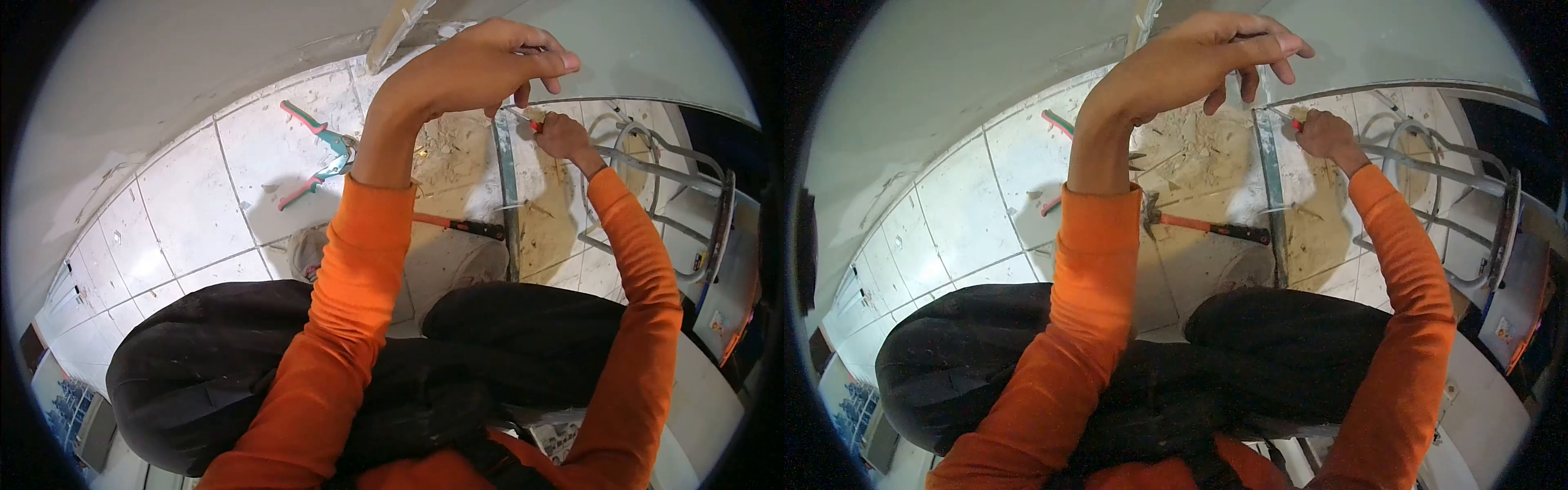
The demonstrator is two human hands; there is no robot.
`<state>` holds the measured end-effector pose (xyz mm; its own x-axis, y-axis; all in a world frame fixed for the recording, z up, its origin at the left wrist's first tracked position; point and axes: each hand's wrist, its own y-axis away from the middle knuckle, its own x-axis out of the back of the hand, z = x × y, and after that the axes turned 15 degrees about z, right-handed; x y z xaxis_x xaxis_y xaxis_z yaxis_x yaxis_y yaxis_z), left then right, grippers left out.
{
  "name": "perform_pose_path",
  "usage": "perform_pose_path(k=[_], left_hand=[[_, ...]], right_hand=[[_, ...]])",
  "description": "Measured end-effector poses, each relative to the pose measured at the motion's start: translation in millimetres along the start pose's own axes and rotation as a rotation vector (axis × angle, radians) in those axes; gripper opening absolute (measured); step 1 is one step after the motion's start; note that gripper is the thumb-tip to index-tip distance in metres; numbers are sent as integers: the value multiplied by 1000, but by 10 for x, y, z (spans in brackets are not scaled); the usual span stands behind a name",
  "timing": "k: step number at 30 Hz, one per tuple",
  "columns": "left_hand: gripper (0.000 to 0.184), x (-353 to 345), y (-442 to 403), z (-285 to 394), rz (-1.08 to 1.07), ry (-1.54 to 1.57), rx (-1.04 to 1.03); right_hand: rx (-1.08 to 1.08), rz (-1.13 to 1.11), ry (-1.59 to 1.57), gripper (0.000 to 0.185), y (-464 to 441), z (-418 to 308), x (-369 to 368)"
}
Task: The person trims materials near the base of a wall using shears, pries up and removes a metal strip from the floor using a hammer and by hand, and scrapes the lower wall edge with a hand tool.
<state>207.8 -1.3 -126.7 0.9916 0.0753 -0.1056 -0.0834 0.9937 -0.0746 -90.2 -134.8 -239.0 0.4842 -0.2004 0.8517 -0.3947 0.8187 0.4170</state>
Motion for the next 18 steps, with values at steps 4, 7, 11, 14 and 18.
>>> perform_pose_path(k=[4,7,11,14,18], left_hand=[[48,-17,-13,19,26,36,3],[47,-41,-27,0,-6,-1,21],[48,-33,-27,-27,-3,42,13],[49,-8,-30,-64,23,75,-5],[51,3,-45,-78,34,61,-14]], right_hand=[[-19,1,12,56,80,-191,203],[-4,-3,69,53,30,-214,130],[-30,9,109,48,61,-237,211],[-10,-15,116,46,12,-202,202],[25,29,127,46,-11,-188,175]])
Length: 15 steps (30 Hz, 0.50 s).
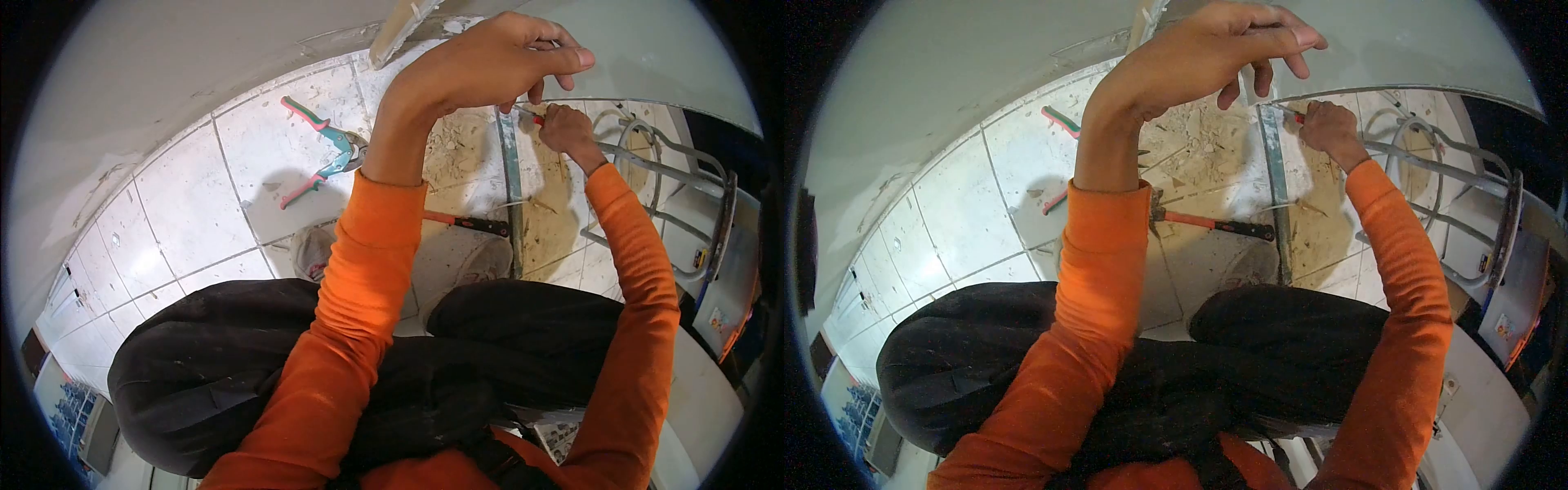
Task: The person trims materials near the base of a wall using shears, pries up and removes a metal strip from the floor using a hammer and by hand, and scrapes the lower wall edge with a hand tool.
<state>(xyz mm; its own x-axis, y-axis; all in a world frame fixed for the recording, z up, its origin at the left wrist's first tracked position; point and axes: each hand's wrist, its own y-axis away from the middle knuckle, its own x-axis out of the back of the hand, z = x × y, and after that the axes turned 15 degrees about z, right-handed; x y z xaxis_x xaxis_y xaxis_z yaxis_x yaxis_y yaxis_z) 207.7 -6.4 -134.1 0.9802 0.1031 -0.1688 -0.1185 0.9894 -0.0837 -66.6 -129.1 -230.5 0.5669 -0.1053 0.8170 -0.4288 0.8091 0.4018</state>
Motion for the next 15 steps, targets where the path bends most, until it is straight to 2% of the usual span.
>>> perform_pose_path(k=[7,10,13,15], left_hand=[[52,11,19,3,-5,-10,17],[50,39,20,37,3,-5,-4],[56,142,-25,230,-128,-26,222],[56,139,-21,195,-118,-24,197]], right_hand=[[-33,-5,9,44,-28,3,34],[24,-44,31,45,-95,-2,77],[-15,-76,-6,45,-120,-6,91],[-3,-52,-6,46,-99,-21,67]])
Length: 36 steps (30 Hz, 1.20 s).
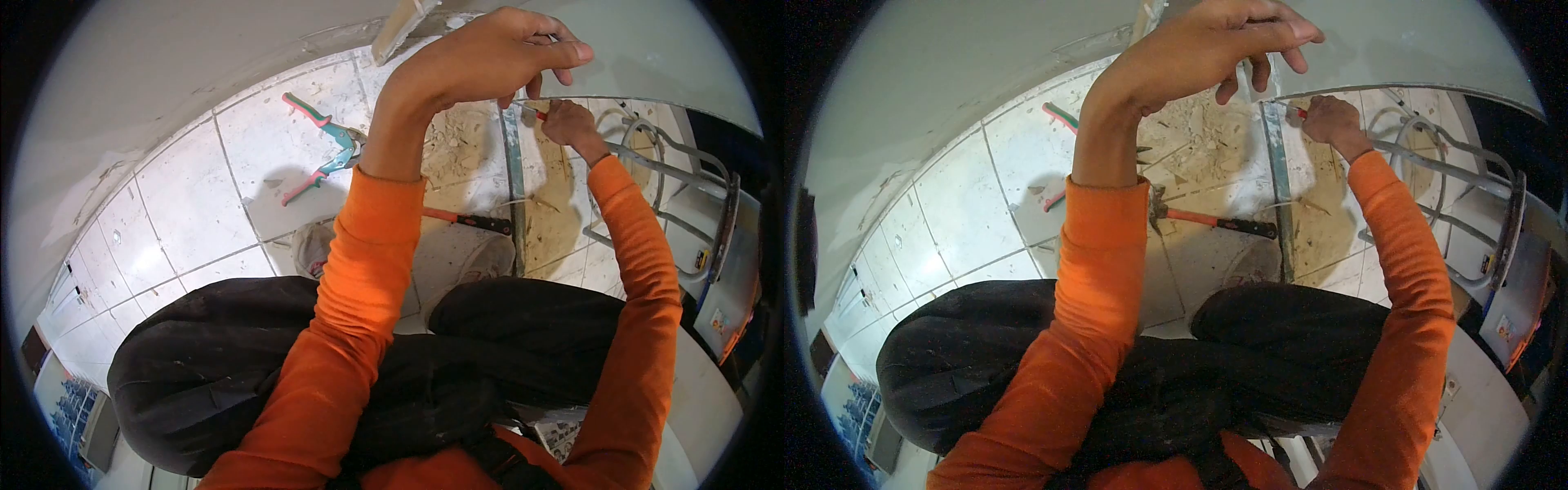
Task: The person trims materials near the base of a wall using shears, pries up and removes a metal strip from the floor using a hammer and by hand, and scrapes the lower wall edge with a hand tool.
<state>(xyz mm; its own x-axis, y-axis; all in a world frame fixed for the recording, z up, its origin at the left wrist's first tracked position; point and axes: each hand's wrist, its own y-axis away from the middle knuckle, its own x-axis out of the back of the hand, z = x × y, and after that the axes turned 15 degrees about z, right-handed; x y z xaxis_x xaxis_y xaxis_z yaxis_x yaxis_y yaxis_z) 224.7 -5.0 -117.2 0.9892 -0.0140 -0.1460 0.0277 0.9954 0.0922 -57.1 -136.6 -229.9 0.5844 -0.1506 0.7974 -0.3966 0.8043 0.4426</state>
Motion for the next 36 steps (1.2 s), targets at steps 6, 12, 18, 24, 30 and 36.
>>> perform_pose_path(k=[6,12,18,24,30,36], left_hand=[[55,-23,49,3,-60,86,-96],[51,-242,-14,46,-89,104,-76],[49,-314,68,111,-63,-71,29],[48,-371,27,-175,-19,-74,-68],[42,-543,-74,-308,27,-177,-107],[45,-615,-132,-317,-2,-220,-65]], right_hand=[[-47,54,-52,47,96,-117,-231],[-47,140,-108,43,176,-57,-270],[135,206,-364,42,-2,383,-661],[237,251,-378,57,23,436,-645],[365,310,-322,57,-14,533,-662],[179,537,-371,55,17,395,-993]])
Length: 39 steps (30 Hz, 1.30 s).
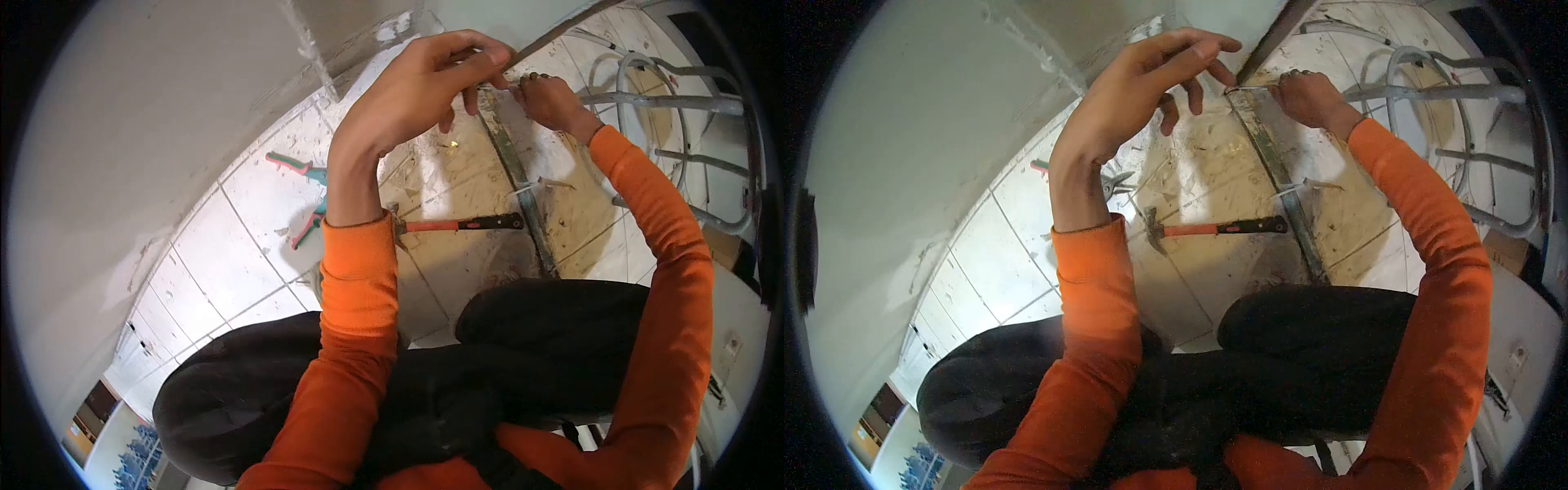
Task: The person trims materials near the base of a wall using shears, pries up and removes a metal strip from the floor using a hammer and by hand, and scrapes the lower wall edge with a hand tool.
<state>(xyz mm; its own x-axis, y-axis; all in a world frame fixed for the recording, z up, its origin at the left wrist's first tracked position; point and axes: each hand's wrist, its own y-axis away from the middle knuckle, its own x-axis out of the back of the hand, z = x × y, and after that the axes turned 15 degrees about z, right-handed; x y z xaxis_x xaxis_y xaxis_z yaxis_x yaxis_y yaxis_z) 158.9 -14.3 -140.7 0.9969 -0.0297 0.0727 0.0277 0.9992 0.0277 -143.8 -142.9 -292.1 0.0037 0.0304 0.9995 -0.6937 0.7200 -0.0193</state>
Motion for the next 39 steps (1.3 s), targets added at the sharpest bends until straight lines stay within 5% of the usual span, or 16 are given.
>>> perform_pose_path(k=[9,23,30,39], left_hand=[[46,-98,-76,39,-17,16,74],[42,-200,-94,148,22,-60,277],[45,-332,-152,215,36,-115,200],[47,-444,-199,177,-2,-95,199]], right_hand=[[-9,-88,-59,63,-95,125,-70],[84,106,-145,59,-48,313,-273],[148,122,-103,57,-57,253,-179],[-139,-141,-338,72,27,190,-159]])
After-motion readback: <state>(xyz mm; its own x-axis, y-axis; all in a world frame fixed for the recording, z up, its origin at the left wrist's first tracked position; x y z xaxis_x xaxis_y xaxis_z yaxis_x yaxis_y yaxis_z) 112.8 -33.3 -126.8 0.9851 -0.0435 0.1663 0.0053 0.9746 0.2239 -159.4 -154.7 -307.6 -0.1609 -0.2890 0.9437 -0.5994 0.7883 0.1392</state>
